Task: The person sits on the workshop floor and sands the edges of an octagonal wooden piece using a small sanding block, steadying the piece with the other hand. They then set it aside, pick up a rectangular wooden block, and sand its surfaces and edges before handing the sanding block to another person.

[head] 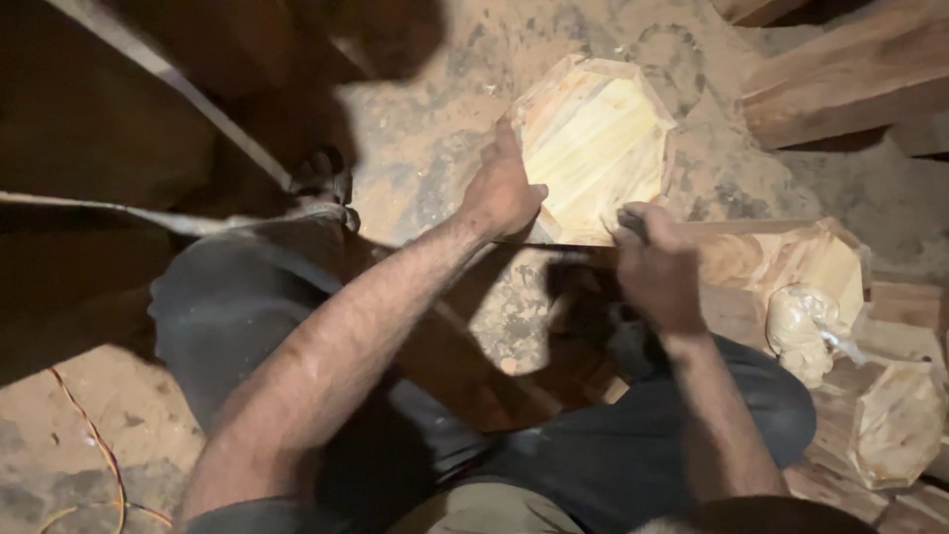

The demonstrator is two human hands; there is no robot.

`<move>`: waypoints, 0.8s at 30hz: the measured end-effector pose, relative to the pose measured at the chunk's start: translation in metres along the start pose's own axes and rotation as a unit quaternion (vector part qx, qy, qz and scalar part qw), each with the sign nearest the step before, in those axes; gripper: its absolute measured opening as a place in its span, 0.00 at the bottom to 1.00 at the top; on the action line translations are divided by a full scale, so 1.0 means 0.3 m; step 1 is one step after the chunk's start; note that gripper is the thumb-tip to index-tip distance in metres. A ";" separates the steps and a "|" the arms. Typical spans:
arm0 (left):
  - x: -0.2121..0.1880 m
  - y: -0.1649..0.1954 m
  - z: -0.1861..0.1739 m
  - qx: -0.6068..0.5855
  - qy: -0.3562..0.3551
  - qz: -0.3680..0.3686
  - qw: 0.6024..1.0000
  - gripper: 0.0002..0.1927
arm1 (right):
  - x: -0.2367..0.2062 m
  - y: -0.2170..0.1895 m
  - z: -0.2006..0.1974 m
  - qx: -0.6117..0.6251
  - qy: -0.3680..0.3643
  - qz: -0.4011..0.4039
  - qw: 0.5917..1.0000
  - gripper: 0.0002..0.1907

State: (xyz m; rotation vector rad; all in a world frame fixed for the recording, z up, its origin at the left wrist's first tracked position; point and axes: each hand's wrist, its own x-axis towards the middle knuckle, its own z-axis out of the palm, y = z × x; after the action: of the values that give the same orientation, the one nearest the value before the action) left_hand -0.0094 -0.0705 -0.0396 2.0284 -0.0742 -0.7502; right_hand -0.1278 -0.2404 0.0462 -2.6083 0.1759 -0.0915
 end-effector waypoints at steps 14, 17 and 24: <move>0.028 -0.046 0.017 -0.027 0.037 0.030 0.998 0.53 | -0.012 0.043 0.028 0.052 -0.004 0.031 0.998 0.10; 0.037 -0.055 0.008 -0.027 0.029 0.020 0.999 0.50 | -0.034 0.042 0.040 0.059 -0.055 0.031 0.996 0.08; 0.030 -0.050 0.007 -0.021 0.041 0.024 0.999 0.49 | -0.099 0.019 0.100 -0.219 -0.005 -0.286 0.933 0.15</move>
State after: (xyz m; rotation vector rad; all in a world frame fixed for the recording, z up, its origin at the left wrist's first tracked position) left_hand -0.0067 -0.0669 -0.0565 2.0073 -0.0603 -0.6333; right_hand -0.1549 -0.2263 0.0165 -3.0174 -0.6477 -0.2681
